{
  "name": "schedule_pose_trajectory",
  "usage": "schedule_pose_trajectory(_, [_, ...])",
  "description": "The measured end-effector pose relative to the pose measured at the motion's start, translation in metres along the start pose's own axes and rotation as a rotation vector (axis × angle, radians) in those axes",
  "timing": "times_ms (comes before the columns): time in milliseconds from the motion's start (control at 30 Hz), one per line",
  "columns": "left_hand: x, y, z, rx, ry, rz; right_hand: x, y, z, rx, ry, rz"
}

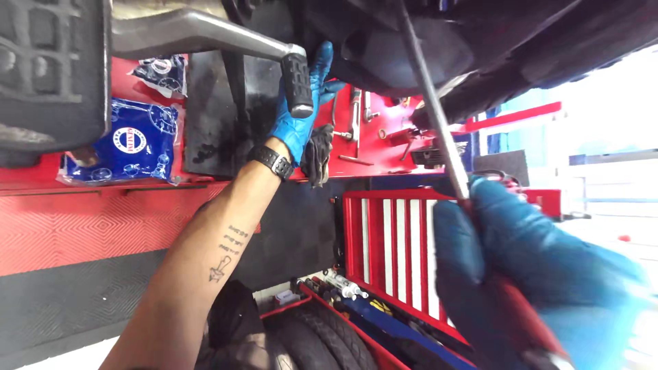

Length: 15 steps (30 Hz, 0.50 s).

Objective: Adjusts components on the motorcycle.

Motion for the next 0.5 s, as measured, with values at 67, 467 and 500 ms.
schedule_pose_trajectory(67, [0.0, -0.001, 0.0, 0.01, 0.02, -0.011, 0.008, 0.002, -0.015, -0.037, -0.32, -0.122])
schedule_pose_trajectory(467, [-0.023, 0.11, -0.077, 0.381, 0.016, 0.49, 0.032, 0.01, -0.061, 0.052, -2.238, -0.632])
schedule_pose_trajectory(500, [-0.025, 0.115, -0.087, 0.28, 0.085, 0.541, 0.035, 0.009, -0.059, 0.044, -2.318, -0.634])
Point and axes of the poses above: each hand's wrist, its own y-axis away from the middle knuckle, its own z-axis out of the back of the hand, x = y × z, the point moved 5 cm from there along -y, towards the middle knuckle, and after that the axes turned 12 degrees about y, right-handed, at the moved point
